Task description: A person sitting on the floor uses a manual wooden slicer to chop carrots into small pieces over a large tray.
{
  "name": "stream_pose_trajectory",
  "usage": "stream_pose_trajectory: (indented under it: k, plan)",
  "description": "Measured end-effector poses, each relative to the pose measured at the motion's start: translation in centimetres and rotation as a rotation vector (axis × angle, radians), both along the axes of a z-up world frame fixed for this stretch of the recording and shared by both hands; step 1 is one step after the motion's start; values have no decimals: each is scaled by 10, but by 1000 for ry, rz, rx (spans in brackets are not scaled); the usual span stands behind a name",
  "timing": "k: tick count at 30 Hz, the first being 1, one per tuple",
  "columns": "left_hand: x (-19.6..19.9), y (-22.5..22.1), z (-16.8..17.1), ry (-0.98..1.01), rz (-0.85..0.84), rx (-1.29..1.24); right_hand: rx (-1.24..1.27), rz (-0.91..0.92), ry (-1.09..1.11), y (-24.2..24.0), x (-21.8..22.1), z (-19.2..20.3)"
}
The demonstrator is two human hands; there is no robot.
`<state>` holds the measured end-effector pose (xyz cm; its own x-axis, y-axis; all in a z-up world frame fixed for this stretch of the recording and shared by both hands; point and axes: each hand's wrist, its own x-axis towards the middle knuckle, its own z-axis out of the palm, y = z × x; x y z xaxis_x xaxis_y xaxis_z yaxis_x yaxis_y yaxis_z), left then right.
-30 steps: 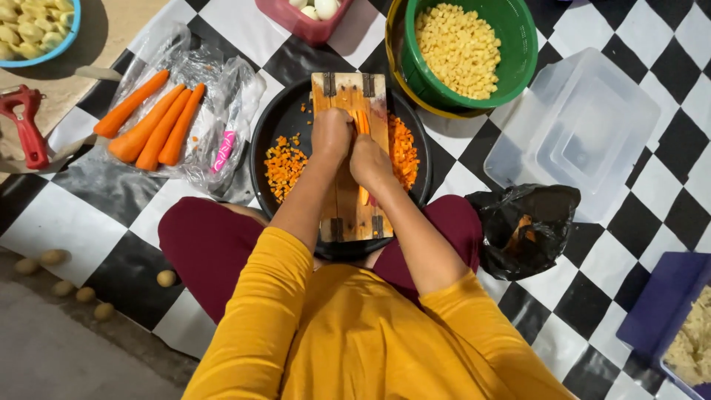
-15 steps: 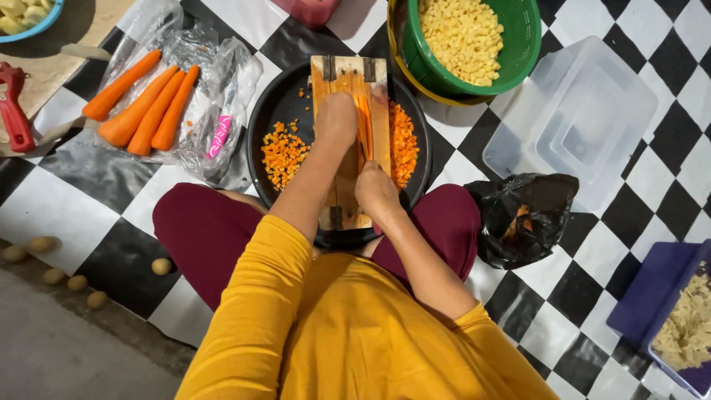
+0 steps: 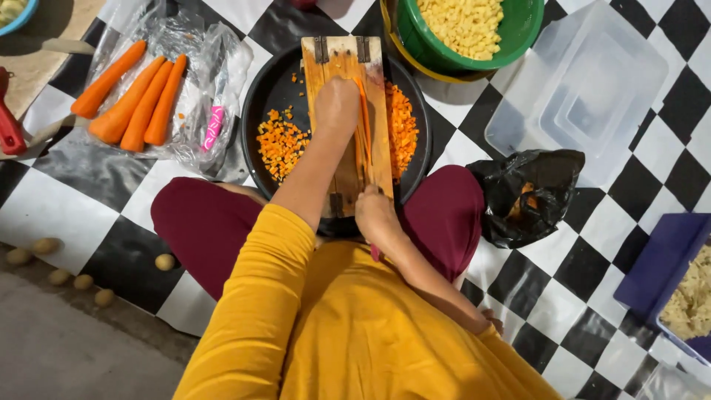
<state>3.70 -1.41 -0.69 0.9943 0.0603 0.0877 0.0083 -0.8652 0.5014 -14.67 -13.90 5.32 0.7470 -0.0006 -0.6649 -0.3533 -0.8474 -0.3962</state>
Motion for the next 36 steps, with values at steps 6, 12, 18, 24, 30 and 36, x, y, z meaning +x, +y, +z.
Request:
stream_pose_trajectory:
  k: [6,12,18,24,30,36]
  plan:
    - [3,14,-14,44,-82,4,19,57,157,-26,-46,42]
    - [-19,34,0,-2,122,-467,-20,118,-77,22,2,157]
    - [-19,47,17,129,245,-717,-154,257,-295,16,111,-1]
    - [-3,34,6,116,235,-531,-10,-26,-119,61,135,58]
    - [-2,33,9,150,248,-598,70,-245,10,76,136,76]
    - [-3,35,9,163,267,-633,-55,153,-62,66,137,67]
